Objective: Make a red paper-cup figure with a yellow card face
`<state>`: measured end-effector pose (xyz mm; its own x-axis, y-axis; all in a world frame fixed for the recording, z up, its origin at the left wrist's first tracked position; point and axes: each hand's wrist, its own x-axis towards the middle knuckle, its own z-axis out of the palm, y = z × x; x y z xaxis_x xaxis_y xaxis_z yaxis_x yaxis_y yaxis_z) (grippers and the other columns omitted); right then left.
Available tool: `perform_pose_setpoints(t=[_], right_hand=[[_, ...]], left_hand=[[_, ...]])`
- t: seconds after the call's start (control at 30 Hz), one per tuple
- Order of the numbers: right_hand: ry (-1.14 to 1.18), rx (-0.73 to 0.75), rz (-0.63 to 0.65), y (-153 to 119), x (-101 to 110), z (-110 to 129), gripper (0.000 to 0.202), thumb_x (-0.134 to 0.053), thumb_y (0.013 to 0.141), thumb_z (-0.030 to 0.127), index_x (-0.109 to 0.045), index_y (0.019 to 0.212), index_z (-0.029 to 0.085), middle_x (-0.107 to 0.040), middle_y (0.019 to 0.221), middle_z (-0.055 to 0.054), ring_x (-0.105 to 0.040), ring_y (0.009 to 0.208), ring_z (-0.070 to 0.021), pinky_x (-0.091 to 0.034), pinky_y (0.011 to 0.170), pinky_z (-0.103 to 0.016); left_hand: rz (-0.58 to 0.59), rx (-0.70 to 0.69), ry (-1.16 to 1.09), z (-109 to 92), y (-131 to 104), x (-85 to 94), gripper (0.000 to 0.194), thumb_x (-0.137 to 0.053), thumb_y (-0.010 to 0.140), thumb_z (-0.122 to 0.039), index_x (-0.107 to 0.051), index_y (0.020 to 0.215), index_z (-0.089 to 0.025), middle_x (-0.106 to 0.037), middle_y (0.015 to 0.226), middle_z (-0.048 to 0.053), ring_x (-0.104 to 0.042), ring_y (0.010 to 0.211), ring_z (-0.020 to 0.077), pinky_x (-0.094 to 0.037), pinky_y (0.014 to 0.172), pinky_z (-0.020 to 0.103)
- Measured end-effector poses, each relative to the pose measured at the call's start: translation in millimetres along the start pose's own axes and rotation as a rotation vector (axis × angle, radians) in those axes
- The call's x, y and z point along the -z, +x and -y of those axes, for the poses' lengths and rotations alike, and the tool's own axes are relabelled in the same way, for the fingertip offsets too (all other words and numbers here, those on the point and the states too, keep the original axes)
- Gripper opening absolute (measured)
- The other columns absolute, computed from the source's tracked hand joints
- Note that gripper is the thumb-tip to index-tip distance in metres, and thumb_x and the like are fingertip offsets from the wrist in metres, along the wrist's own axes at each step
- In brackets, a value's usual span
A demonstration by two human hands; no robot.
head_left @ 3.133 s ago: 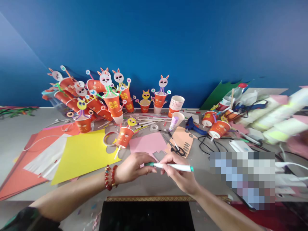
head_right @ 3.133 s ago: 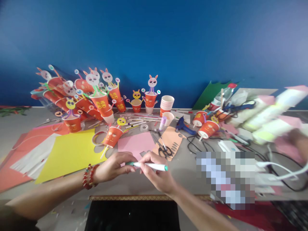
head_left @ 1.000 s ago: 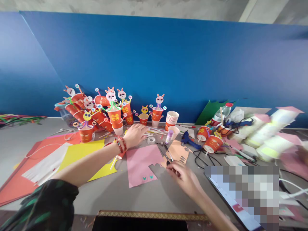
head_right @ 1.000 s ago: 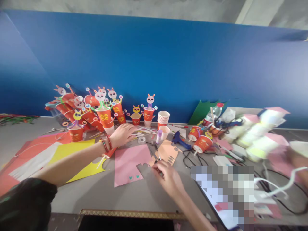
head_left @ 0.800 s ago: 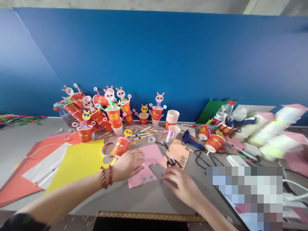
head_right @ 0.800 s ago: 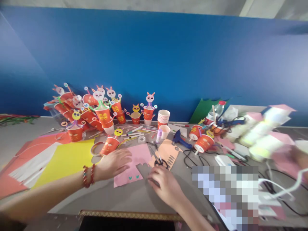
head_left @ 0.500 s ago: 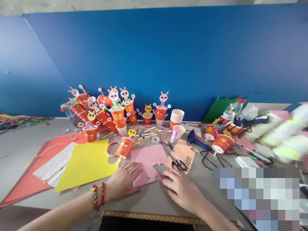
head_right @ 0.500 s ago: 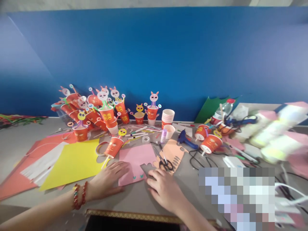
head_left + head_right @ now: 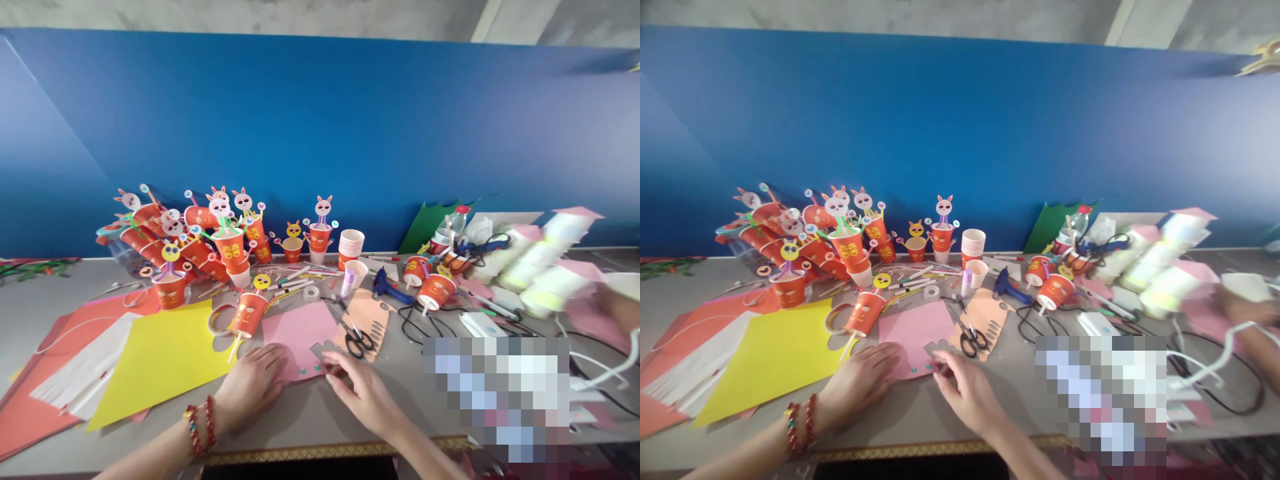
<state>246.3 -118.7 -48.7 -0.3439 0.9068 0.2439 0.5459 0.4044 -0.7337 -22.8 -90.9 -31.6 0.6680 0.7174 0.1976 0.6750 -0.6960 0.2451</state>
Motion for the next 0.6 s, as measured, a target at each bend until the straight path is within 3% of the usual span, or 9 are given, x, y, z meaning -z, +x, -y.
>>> perform_pose_setpoints(t=[0.1, 0.2, 0.27, 0.43, 0.6], right_hand=[[0.041, -0.028, -0.078, 0.9, -9.3, -3.8, 0.045, -0.048, 0.088, 0.015, -0.046, 0.132, 0.023, -0.069, 0.112, -0.008, -0.07, 0.088, -0.0182, -0.058, 0.081, -0.031], [-0.051, -0.003, -0.156, 2.8, -15.5, -7.7, 0.052, -0.049, 0.078, 0.007, -0.047, 0.128, 0.022, -0.064, 0.114, -0.01, -0.068, 0.086, -0.0189, -0.058, 0.075, -0.031], [-0.119, 0.016, -0.191, 5.3, -17.2, -8.3, 0.044, -0.048, 0.077, 0.005, -0.052, 0.117, 0.022, -0.063, 0.113, -0.01, -0.066, 0.08, -0.0185, -0.056, 0.072, -0.031], [-0.224, 0.041, -0.181, 14.8, -13.8, -5.9, 0.022, -0.044, 0.081, 0.003, -0.055, 0.087, 0.021, -0.064, 0.087, -0.005, -0.065, 0.075, -0.0191, -0.052, 0.07, -0.029], [-0.175, -0.012, -0.14, 21.4, -5.7, -11.7, 0.018, -0.047, 0.082, 0.008, -0.058, 0.085, 0.022, -0.068, 0.08, -0.003, -0.067, 0.073, -0.0194, -0.05, 0.068, -0.028]], left_hand=[[-0.072, -0.007, 0.018, 1.3, -1.7, -5.9, 0.032, -0.053, 0.09, -0.02, -0.063, 0.121, -0.02, -0.068, 0.125, 0.011, -0.063, 0.116, 0.0285, -0.054, 0.096, 0.045], [-0.119, -0.013, 0.013, 3.4, -0.7, -8.8, 0.027, -0.048, 0.095, -0.02, -0.066, 0.114, -0.02, -0.072, 0.118, 0.01, -0.067, 0.109, 0.0262, -0.056, 0.093, 0.042], [-0.126, -0.026, -0.002, 4.3, 0.6, -9.3, 0.026, -0.046, 0.097, -0.021, -0.067, 0.113, -0.02, -0.073, 0.115, 0.01, -0.069, 0.106, 0.0248, -0.057, 0.092, 0.039], [-0.082, -0.051, -0.006, 5.2, 4.1, -9.2, 0.026, -0.045, 0.098, -0.021, -0.067, 0.112, -0.019, -0.073, 0.114, 0.011, -0.068, 0.105, 0.0258, -0.057, 0.089, 0.04], [-0.129, 0.003, -0.133, 5.2, 1.7, 1.9, 0.03, -0.05, 0.097, -0.035, -0.062, 0.121, -0.024, -0.067, 0.124, 0.011, -0.063, 0.113, 0.0274, -0.054, 0.094, 0.041]])
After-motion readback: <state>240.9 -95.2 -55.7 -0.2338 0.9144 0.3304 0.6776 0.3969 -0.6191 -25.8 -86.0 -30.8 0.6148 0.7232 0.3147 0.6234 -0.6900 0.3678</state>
